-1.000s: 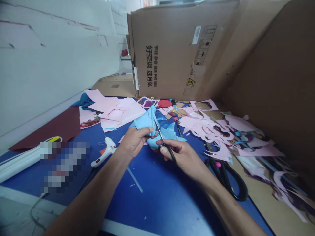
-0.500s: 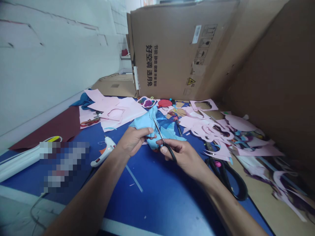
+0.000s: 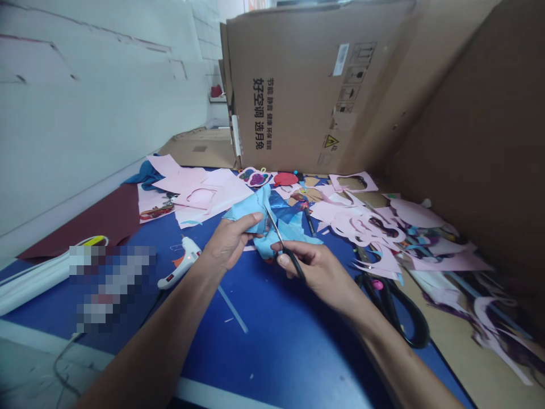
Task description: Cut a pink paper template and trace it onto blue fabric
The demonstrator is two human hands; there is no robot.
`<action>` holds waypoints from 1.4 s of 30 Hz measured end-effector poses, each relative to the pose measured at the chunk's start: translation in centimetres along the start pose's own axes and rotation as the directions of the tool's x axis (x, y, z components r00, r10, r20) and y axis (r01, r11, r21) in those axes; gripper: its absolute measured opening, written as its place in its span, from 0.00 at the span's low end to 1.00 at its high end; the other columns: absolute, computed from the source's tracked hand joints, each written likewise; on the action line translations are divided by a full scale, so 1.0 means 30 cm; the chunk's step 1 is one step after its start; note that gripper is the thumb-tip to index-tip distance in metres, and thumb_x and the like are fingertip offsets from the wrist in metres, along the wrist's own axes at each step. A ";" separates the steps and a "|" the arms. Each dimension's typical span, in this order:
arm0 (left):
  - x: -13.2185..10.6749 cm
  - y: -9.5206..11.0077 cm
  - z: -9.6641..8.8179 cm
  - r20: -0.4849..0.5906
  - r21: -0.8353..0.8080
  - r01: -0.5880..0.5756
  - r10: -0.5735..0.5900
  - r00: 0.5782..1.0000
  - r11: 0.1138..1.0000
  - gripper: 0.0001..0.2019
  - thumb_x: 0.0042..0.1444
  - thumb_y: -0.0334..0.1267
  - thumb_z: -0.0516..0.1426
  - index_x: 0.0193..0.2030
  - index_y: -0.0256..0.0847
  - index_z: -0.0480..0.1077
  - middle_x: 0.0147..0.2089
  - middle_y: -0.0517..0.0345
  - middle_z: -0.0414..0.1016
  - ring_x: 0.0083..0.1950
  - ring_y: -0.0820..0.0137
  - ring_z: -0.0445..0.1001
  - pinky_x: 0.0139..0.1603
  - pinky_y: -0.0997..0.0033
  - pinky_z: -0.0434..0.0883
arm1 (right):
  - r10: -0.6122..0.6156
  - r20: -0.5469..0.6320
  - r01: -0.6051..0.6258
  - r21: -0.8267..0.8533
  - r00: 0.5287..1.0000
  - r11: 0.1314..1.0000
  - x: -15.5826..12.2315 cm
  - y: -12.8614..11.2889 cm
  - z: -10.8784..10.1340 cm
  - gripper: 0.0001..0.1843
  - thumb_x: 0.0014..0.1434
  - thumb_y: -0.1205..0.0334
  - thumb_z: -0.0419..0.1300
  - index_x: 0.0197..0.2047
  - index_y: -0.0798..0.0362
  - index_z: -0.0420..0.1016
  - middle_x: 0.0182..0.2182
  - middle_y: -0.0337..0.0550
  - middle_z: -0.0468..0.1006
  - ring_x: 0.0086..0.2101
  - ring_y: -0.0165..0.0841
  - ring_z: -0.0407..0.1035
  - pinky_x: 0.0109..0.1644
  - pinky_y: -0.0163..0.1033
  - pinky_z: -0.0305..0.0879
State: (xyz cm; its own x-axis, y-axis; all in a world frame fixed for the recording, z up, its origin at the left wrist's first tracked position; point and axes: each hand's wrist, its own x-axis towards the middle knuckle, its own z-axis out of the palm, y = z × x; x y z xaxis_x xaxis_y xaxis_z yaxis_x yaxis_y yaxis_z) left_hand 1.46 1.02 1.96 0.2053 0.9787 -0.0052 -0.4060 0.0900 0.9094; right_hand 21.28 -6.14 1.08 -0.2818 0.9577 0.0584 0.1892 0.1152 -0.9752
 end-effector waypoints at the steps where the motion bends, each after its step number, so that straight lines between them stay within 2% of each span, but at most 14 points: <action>1: 0.002 -0.001 0.002 -0.008 -0.013 -0.028 0.028 1.000 1.000 0.17 0.44 0.45 0.75 0.36 0.39 0.80 0.34 0.56 0.82 0.33 0.67 0.79 0.38 0.66 0.79 | 0.007 0.001 -0.007 -0.001 1.000 1.000 -0.001 0.001 0.002 0.29 0.66 0.33 0.70 0.52 0.50 0.91 0.28 0.38 0.72 0.31 0.32 0.60 0.37 0.39 0.60; 5: 0.011 -0.007 0.008 -0.030 -0.048 -0.129 0.128 0.991 0.990 0.17 0.43 0.41 0.76 0.35 0.41 0.78 0.31 0.61 0.80 0.30 0.70 0.77 0.35 0.68 0.77 | 0.055 -0.006 -0.055 -0.012 0.998 0.998 -0.006 0.011 0.009 0.31 0.64 0.32 0.71 0.53 0.53 0.90 0.28 0.38 0.71 0.31 0.33 0.60 0.37 0.39 0.59; 8: 0.012 -0.009 0.009 -0.044 -0.033 -0.141 0.140 0.989 0.989 0.16 0.43 0.39 0.76 0.34 0.42 0.76 0.30 0.63 0.78 0.27 0.71 0.75 0.33 0.69 0.76 | 0.076 0.000 -0.076 -0.014 0.997 0.997 -0.006 0.022 0.011 0.32 0.64 0.32 0.71 0.54 0.53 0.89 0.30 0.39 0.72 0.32 0.34 0.62 0.38 0.40 0.60; 13: 0.008 -0.006 0.011 -0.036 -0.030 -0.158 0.157 0.987 0.987 0.14 0.43 0.36 0.73 0.36 0.42 0.77 0.34 0.63 0.80 0.29 0.73 0.75 0.33 0.72 0.76 | 0.087 0.020 -0.087 -0.006 0.996 0.996 -0.002 0.028 0.011 0.32 0.64 0.32 0.70 0.55 0.52 0.88 0.32 0.40 0.75 0.33 0.34 0.64 0.39 0.40 0.61; 21: 0.007 -0.001 0.018 -0.024 -0.049 -0.139 0.138 0.990 0.989 0.17 0.42 0.38 0.74 0.39 0.42 0.78 0.37 0.60 0.83 0.32 0.70 0.77 0.35 0.69 0.77 | 0.080 0.009 -0.080 -0.037 0.997 0.996 -0.004 0.016 0.011 0.36 0.63 0.28 0.69 0.54 0.53 0.88 0.29 0.38 0.72 0.32 0.34 0.62 0.37 0.40 0.60; 33: 0.006 -0.002 0.023 -0.015 -0.059 -0.124 0.123 0.992 0.991 0.16 0.42 0.36 0.72 0.39 0.43 0.77 0.36 0.61 0.81 0.36 0.69 0.77 0.42 0.67 0.77 | 0.059 0.009 -0.058 -0.052 0.998 0.997 -0.003 0.003 0.010 0.34 0.64 0.30 0.69 0.52 0.53 0.89 0.27 0.37 0.71 0.30 0.34 0.62 0.36 0.40 0.61; 42: 0.005 0.005 0.017 -0.020 -0.034 -0.098 0.098 0.995 0.995 0.14 0.41 0.35 0.72 0.34 0.41 0.75 0.32 0.62 0.77 0.33 0.71 0.74 0.39 0.69 0.76 | 0.053 0.030 -0.052 -0.044 0.998 0.998 -0.004 -0.005 0.006 0.34 0.64 0.31 0.69 0.53 0.55 0.90 0.27 0.37 0.70 0.30 0.33 0.61 0.37 0.40 0.62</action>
State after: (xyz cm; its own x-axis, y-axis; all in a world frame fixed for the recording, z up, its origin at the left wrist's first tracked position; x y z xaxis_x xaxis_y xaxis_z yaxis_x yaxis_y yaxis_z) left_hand 1.89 1.08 2.31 0.1467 0.9863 0.0752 -0.4541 -0.0004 0.8910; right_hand 21.10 -6.32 1.18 -0.2994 0.9541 -0.0002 0.2450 0.0767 -0.9665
